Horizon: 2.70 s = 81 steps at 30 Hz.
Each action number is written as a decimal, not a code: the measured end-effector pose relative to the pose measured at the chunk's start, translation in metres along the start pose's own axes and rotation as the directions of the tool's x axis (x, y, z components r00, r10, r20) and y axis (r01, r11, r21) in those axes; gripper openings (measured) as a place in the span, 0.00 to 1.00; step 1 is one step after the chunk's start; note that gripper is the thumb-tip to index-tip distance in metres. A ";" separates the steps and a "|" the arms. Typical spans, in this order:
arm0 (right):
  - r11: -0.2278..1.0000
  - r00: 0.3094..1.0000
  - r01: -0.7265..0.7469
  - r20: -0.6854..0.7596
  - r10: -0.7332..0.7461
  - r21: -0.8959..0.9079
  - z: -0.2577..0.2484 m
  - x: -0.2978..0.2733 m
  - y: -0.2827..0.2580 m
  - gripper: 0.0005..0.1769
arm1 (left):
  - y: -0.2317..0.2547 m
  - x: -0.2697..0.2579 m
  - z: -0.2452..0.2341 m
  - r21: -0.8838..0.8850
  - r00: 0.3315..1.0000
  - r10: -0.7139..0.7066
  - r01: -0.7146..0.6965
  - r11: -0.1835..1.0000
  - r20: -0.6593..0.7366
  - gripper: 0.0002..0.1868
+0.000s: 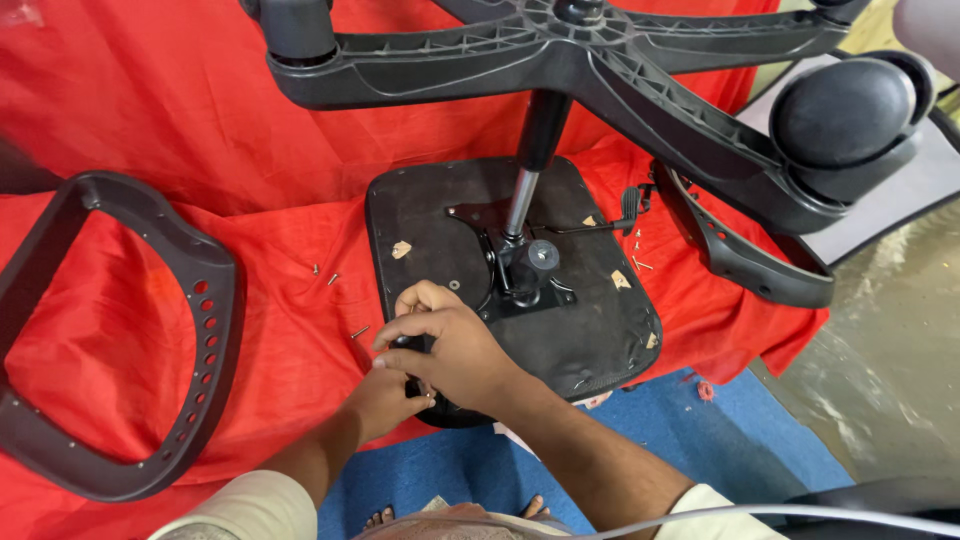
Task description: The person uses a screwdriver to tighten screws into the underside of an overturned office chair seat. They systematically work through multiple screw holes, securing the seat to the central gas lift mechanism.
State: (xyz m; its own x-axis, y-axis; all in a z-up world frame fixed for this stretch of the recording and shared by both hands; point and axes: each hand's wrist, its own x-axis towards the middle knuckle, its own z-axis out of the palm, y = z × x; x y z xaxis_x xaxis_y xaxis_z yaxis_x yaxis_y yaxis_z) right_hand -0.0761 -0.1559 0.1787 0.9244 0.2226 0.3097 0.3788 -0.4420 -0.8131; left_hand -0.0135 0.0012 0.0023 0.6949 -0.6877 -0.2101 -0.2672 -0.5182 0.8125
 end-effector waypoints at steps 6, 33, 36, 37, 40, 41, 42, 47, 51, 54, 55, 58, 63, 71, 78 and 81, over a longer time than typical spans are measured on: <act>0.994 0.994 -0.107 -0.034 0.107 0.004 -0.001 -0.011 -0.006 0.24 | 0.028 -0.005 -0.010 -0.018 0.998 -0.061 0.061 0.998 0.006 0.17; 0.983 0.965 -0.111 -0.251 0.071 -0.149 0.024 -0.018 -0.022 0.15 | 0.011 0.008 -0.003 0.073 0.993 0.108 -0.110 0.991 0.038 0.11; 0.983 0.972 -0.110 -0.224 0.076 -0.143 0.020 -0.016 -0.022 0.19 | 0.003 0.011 -0.001 0.151 0.997 0.051 -0.059 0.987 0.057 0.13; 0.983 0.966 -0.151 -0.227 0.125 -0.102 0.019 -0.016 -0.022 0.22 | 0.002 0.011 0.001 0.171 0.995 0.096 -0.099 0.980 0.024 0.13; 0.980 0.955 -0.197 -0.233 0.185 -0.028 0.018 -0.017 -0.020 0.26 | -0.003 0.009 0.000 0.193 0.950 0.307 -0.291 0.937 -0.057 0.15; 0.985 0.960 -0.166 -0.235 0.152 -0.041 0.018 -0.017 -0.020 0.24 | -0.004 0.008 -0.002 0.170 0.904 0.421 -0.404 0.899 -0.079 0.17; 0.989 0.965 -0.136 -0.234 0.120 -0.054 0.018 -0.019 -0.019 0.22 | -0.004 0.007 -0.004 0.146 0.844 0.526 -0.510 0.847 -0.105 0.20; 0.999 0.978 0.023 -0.206 -0.032 -0.047 0.021 -0.023 -0.019 0.19 | 0.000 0.006 -0.013 -0.102 0.986 0.159 -0.154 0.983 0.043 0.15; 0.981 0.971 -0.123 -0.224 0.087 -0.152 0.022 -0.019 -0.021 0.14 | 0.005 0.006 -0.012 -0.001 0.986 0.154 -0.154 0.988 0.062 0.09; 0.986 0.972 -0.078 -0.231 0.043 -0.145 0.019 -0.019 -0.024 0.20 | 0.006 0.007 -0.013 -0.001 0.990 0.114 -0.114 0.993 0.078 0.09; 0.989 0.967 -0.123 -0.235 0.102 -0.078 0.019 -0.019 -0.025 0.22 | 0.005 0.007 -0.012 0.006 0.989 0.131 -0.132 0.991 0.064 0.10; 0.986 0.961 -0.167 -0.218 0.169 0.030 0.021 -0.019 -0.025 0.25 | 0.004 0.009 -0.008 0.045 0.982 0.186 -0.187 0.981 0.024 0.14; 0.998 0.982 0.008 -0.187 -0.018 -0.055 0.030 -0.021 -0.023 0.19 | 0.007 0.020 0.005 0.189 0.874 0.485 -0.471 0.861 -0.033 0.18; 0.977 0.975 -0.110 -0.209 0.070 -0.185 0.029 -0.017 -0.026 0.21 | -0.004 0.008 -0.004 0.198 0.975 0.219 -0.223 0.954 0.042 0.25; 0.986 0.967 -0.121 -0.239 0.092 -0.110 0.034 -0.017 -0.028 0.24 | 0.004 0.008 -0.010 -0.015 0.965 0.262 -0.262 0.965 -0.015 0.18; 0.984 0.955 -0.055 -0.296 0.002 -0.170 0.036 -0.019 -0.028 0.22 | 0.008 0.008 -0.012 -0.043 0.955 0.295 -0.294 0.955 0.037 0.12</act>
State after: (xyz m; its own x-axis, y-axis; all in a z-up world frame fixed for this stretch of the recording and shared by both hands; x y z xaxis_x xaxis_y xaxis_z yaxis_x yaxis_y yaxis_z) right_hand -0.1058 -0.1162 0.1773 0.8969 -0.0454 0.4400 0.3297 -0.5947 -0.7333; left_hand -0.0016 -0.0023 0.0134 0.5598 -0.8284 0.0191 -0.4305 -0.2710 0.8610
